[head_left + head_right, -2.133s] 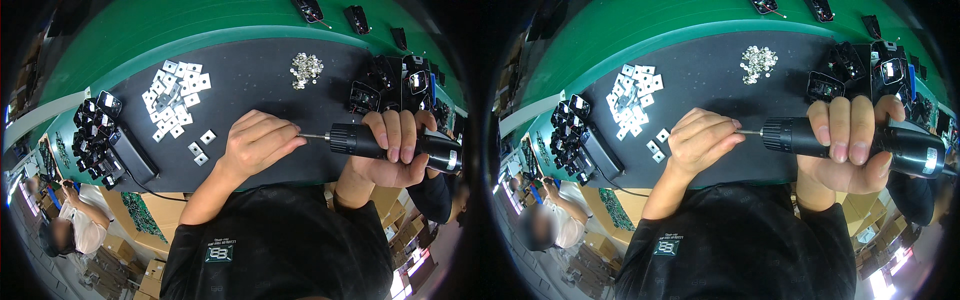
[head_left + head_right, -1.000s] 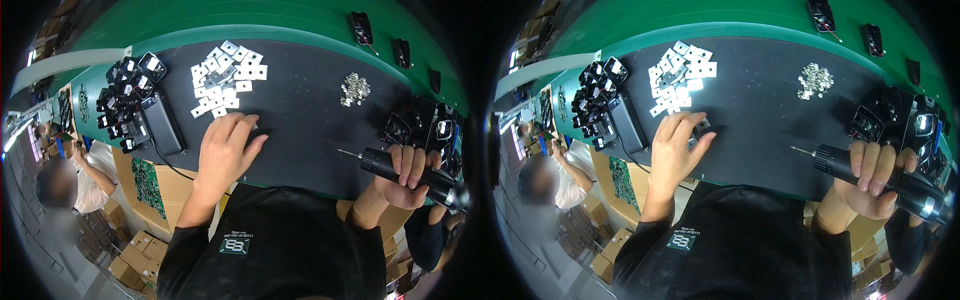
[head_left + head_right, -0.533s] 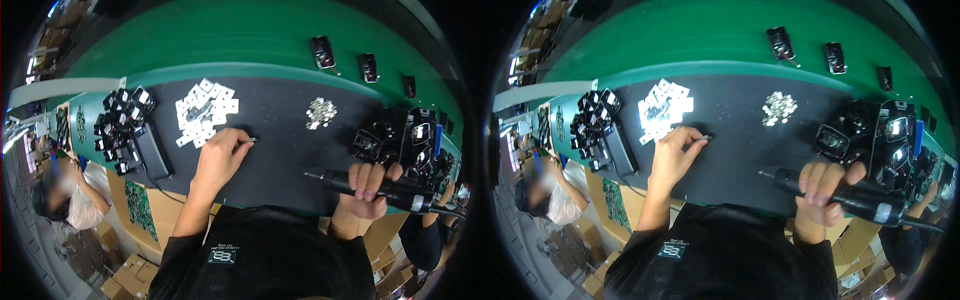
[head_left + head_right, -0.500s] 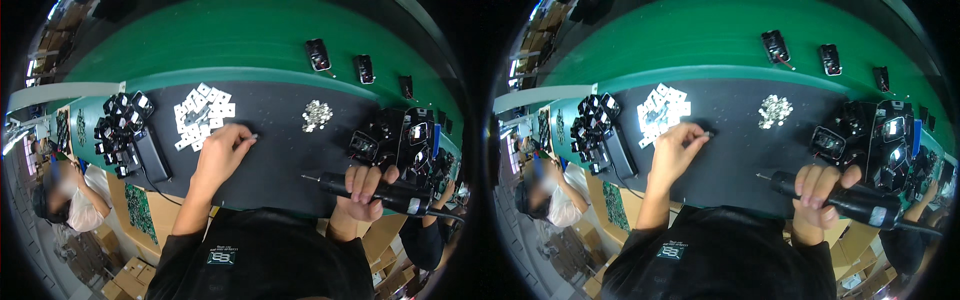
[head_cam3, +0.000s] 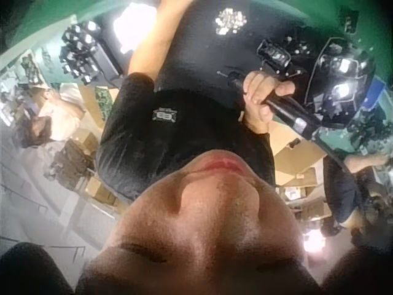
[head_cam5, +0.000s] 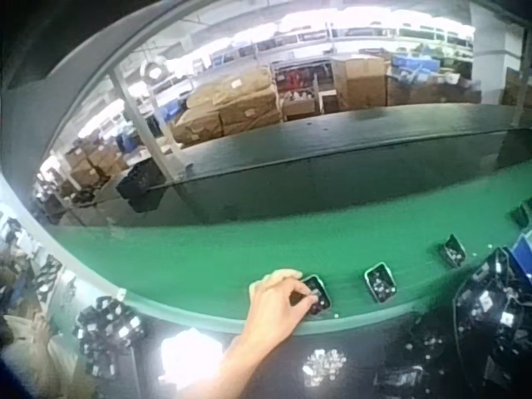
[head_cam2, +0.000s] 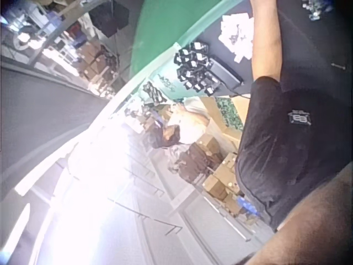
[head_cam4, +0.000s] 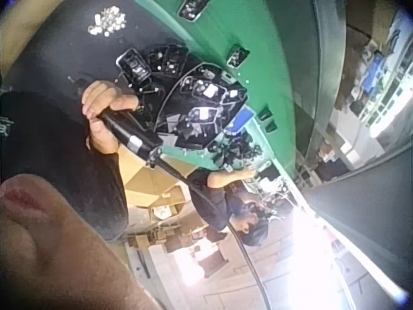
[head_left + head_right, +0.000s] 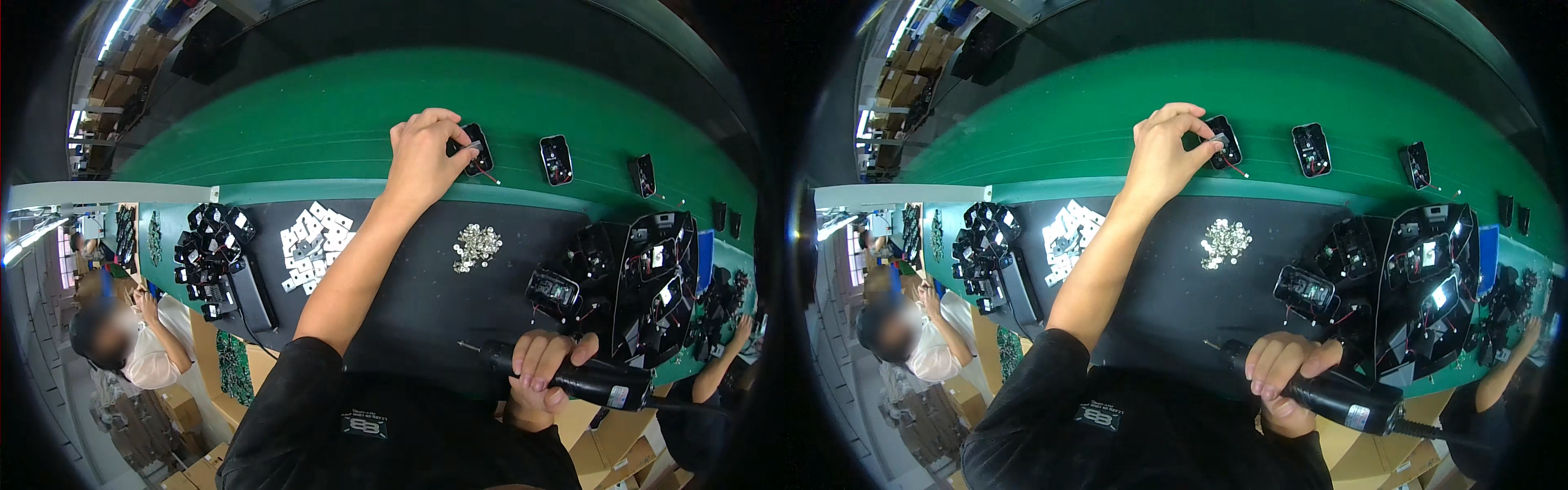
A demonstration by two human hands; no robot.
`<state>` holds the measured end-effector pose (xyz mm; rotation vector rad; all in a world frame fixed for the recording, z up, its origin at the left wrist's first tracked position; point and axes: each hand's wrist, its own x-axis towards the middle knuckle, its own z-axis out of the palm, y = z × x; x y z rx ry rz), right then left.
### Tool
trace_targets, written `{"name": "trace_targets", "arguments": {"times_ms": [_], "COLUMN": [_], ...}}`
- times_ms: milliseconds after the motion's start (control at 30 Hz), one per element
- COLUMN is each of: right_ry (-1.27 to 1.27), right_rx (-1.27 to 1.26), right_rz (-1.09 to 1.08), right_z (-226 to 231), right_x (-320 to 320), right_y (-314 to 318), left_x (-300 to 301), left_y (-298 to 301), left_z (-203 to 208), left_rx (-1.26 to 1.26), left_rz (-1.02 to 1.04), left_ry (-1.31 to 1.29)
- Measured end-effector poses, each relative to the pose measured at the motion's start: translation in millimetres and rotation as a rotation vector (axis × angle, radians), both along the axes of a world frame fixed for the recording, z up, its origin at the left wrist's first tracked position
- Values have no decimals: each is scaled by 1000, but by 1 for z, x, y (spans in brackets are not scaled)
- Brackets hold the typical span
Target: Assemble small electronic housings by inserting components and driving screws using an electric screwdriver.
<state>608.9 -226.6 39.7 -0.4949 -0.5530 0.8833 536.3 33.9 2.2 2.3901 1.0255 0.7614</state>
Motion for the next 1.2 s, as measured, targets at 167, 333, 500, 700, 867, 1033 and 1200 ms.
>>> {"name": "trace_targets", "arguments": {"times_ms": [167,333,500,700,867,1033,1200], "right_ry": [81,118,48,95,112,59,32], "right_rx": [62,6,27,109,132,132,144], "right_rz": [0,-8,-70,112,124,192,209], "right_z": [-4,4,-1,-12,-9,-3,-1], "right_x": [7,4,-3,-2,-4,-16,-29], "right_y": [1,-4,-12,-3,-3,3,-5], "left_x": [1,-5,-12,-107,-160,-182,-188], "left_y": [11,8,0,-70,-123,-144,-154], "left_z": [-9,-3,0,30,24,3,9], "left_rx": [88,-78,-138,-58,-123,-193,-168], "left_rz": [36,43,-121,-90,-84,-76,-11], "left_ry": [85,-122,-71,-164,-42,49,-42]}}
